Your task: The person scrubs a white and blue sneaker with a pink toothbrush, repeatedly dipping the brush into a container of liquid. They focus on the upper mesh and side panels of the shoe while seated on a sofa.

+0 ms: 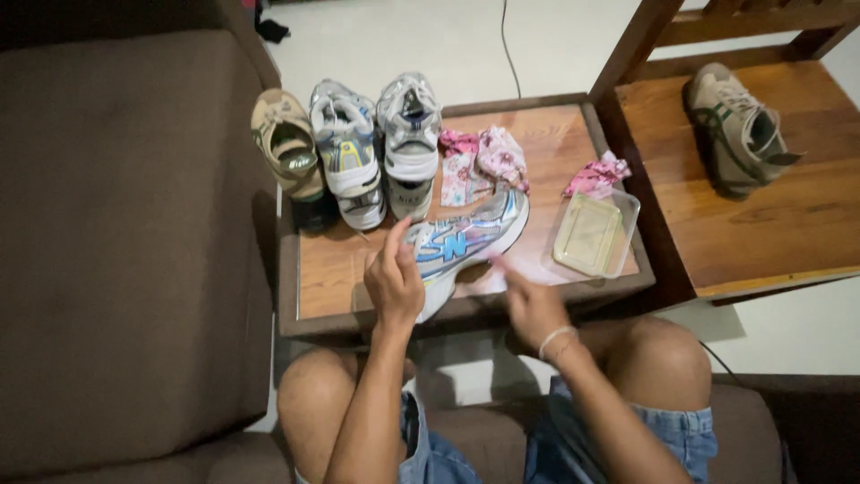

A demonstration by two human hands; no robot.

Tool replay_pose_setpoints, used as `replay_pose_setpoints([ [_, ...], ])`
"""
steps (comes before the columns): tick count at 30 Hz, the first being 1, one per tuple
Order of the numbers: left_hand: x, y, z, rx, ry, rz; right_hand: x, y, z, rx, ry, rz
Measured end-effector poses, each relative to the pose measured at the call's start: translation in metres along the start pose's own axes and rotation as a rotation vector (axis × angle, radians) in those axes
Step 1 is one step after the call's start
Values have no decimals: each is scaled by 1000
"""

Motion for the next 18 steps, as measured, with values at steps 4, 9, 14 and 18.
replay_pose_setpoints([
  [4, 7, -2, -2, 10, -8, 22, 32, 4, -11, 222, -208, 38],
  [9, 7, -3, 1, 15, 33, 85, -25, -15, 12, -123, 48, -23],
  [14, 10, -7, -2, 7, 14, 81, 12, 7, -8, 54, -86, -30],
  [18, 9, -10, -3, -5, 31, 105, -11, -16, 4, -78, -69, -135],
])
Point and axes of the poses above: each hand's wrist, its own y-axis away from the middle knuckle, its own z-axis out of the back of the hand, x = y × z, the point moved 6 cm from there along -y, towards the middle knuckle, and after that the axes turned 12 degrees about -x, right-handed, at the moved point
